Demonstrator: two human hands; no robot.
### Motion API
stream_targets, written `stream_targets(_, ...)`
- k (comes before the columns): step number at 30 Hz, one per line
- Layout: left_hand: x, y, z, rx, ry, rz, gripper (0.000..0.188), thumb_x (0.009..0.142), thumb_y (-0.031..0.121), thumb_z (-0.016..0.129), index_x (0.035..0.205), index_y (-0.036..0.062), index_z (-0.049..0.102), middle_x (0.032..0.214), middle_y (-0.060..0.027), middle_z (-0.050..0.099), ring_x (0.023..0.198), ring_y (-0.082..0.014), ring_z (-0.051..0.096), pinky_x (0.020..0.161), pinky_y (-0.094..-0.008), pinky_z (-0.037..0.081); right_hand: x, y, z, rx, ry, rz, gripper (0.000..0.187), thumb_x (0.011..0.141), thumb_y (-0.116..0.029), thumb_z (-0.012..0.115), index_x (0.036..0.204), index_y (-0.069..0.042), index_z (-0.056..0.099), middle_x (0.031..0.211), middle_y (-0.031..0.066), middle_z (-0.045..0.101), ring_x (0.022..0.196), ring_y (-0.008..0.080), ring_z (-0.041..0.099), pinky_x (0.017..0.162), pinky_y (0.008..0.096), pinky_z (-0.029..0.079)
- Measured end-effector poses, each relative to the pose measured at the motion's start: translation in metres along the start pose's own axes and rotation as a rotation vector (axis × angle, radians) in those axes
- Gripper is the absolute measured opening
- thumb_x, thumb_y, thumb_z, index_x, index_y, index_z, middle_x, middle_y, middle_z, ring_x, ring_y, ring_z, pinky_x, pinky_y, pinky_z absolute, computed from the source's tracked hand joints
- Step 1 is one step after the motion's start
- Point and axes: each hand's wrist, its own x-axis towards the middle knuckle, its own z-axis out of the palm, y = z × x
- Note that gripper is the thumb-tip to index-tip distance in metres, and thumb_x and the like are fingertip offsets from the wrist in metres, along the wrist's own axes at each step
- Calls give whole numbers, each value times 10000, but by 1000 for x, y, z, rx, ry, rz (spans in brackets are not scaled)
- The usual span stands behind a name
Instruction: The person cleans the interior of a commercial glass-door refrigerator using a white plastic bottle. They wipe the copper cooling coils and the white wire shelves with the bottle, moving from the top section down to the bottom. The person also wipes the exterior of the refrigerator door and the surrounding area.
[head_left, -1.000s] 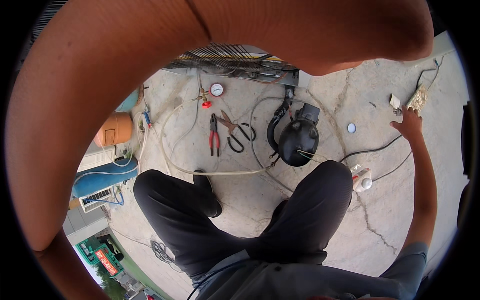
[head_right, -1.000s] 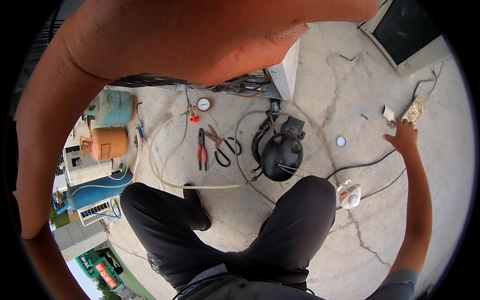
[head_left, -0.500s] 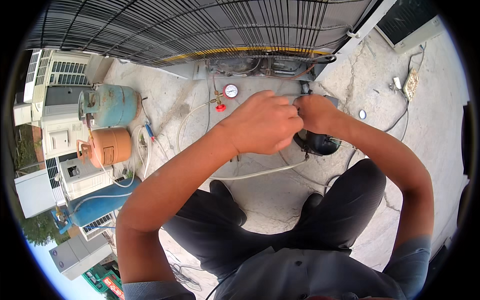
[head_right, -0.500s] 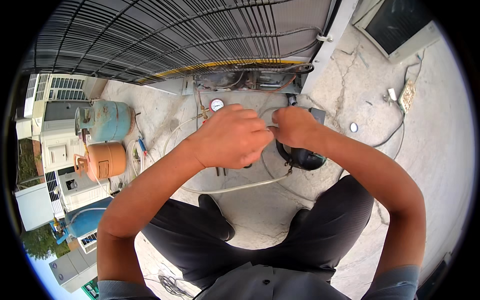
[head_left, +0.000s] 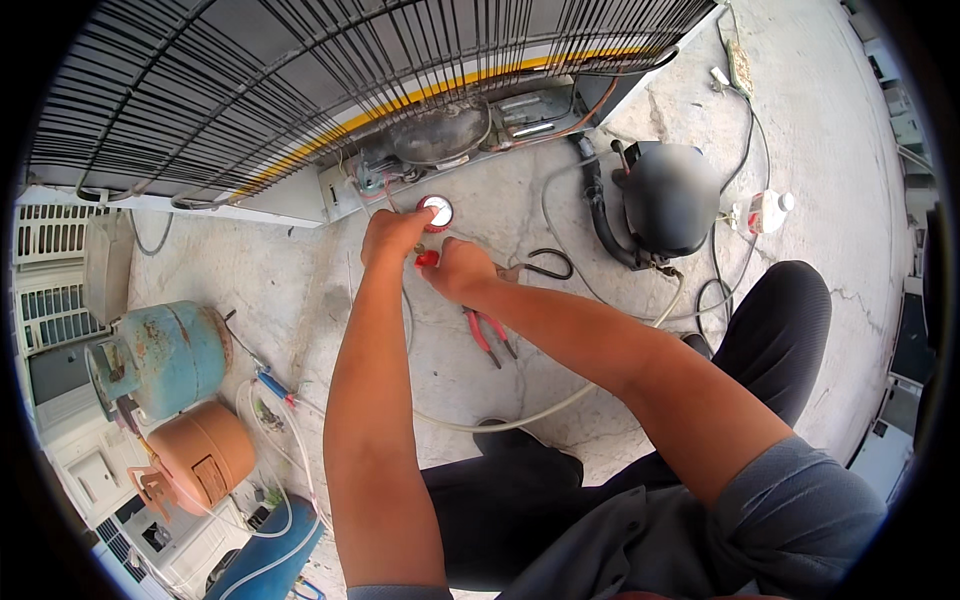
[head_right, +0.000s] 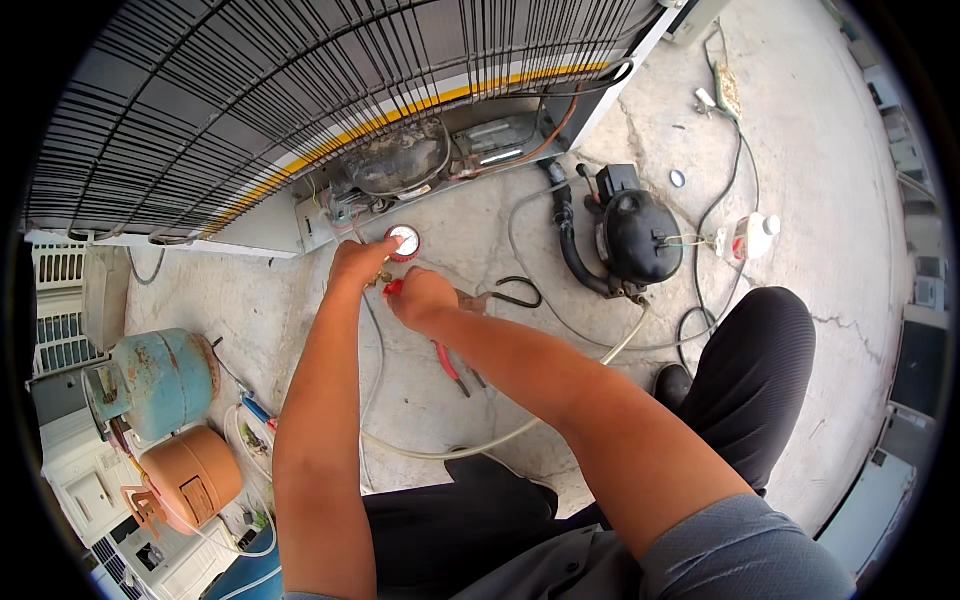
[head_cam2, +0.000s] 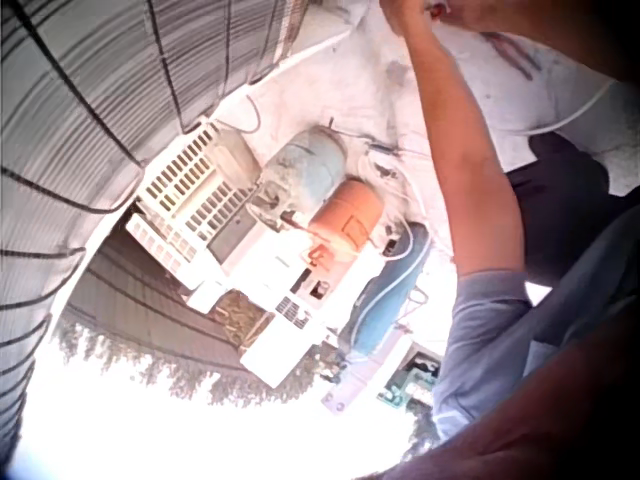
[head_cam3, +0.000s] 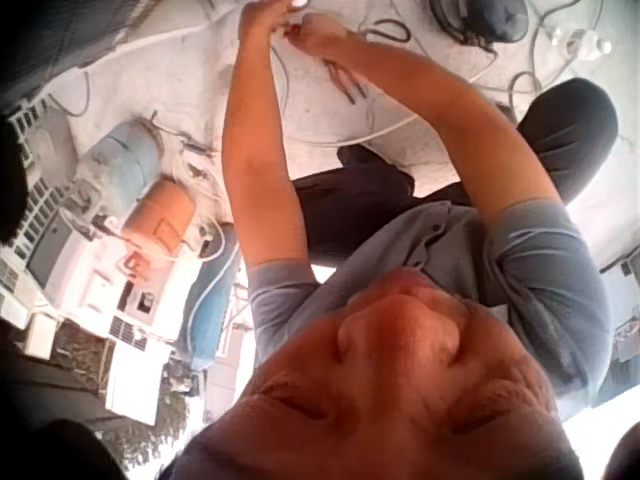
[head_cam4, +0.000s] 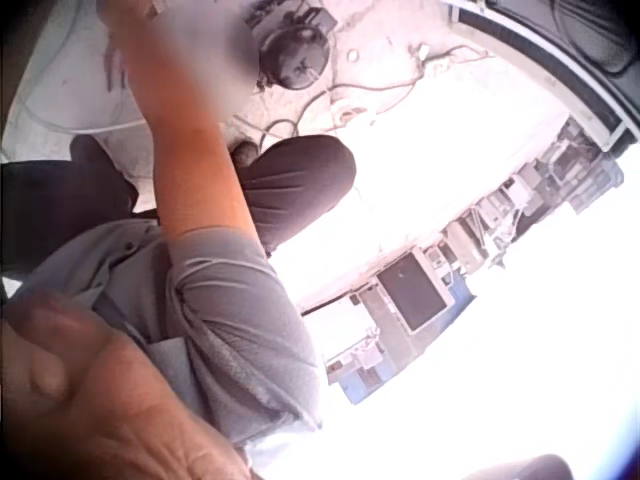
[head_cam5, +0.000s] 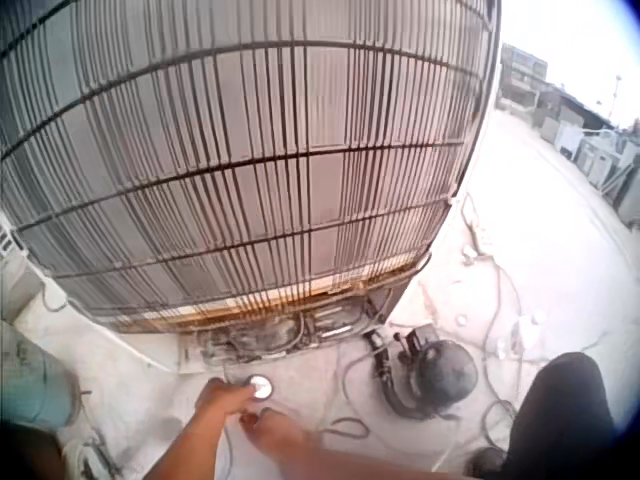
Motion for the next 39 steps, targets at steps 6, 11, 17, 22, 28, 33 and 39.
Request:
stream_targets(6, 2, 3, 10, -78, 43, -26, 598, 783, 582, 713, 992, 23, 750, 982, -154, 736, 843, -297, 701, 640, -430, 551, -2, -10, 27, 132, 132, 45, 478, 824, -375, 734, 1039, 25, 585, 984, 238, 707, 947, 395, 688, 813, 479, 547)
stream_targets(11, -4, 6, 9, -102, 57, -205, 600, 947, 559, 446, 1127, 60, 727, 1139, -146, 727, 1096, -343, 679, 917, -435, 525, 4, -17, 55, 223, 273, 118, 472, 818, -387, 743, 994, 18, 577, 933, 233, 711, 917, 375, 699, 790, 479, 548)
stream_targets(17, -17, 7, 9, -29, 120, -104, 543, 983, 483, 417, 1070, 47, 730, 1101, -180, 727, 1058, -355, 690, 895, -450, 537, 43, 25, 38, 601, -340, 22, 481, 782, -427, 761, 894, 17, 616, 849, 199, 701, 864, 287, 709, 746, 433, 535)
stream_targets(22, -8, -3, 17, -5, 179, -91, 457, 968, 410, 483, 1056, 33, 723, 1096, -188, 725, 1039, -380, 694, 892, -459, 548, 1, 1, 38, 383, 166, 5, 562, 725, -460, 801, 946, 29, 634, 911, 219, 715, 909, 317, 709, 786, 407, 534)
stream_targets(28, -17, 3, 16, 31, 198, -27, 347, 942, 299, 523, 986, 16, 719, 990, -183, 730, 977, -353, 707, 850, -437, 561, 15, -2, 61, 343, 244, 40, 567, 689, -439, 834, 969, 24, 664, 884, 213, 715, 861, 342, 713, 762, 422, 536)
stream_targets(33, 8, -18, 32, -39, 225, 71, 346, 963, 250, 474, 920, -24, 680, 770, -166, 744, 799, -286, 750, 768, -393, 569, 29, 17, 65, 605, 89, -179, 404, 723, -300, 826, 903, 24, 665, 787, 104, 697, 697, 180, 645, 656, 358, 505)
stream_targets(39, 7, -15, 34, -25, 239, 165, 364, 990, 252, 425, 953, -40, 639, 759, -193, 735, 798, -300, 748, 783, -394, 564, 41, 29, 63, 880, -128, -160, 201, 739, -131, 781, 846, -17, 656, 753, -15, 626, 671, 83, 531, 607, 293, 449)
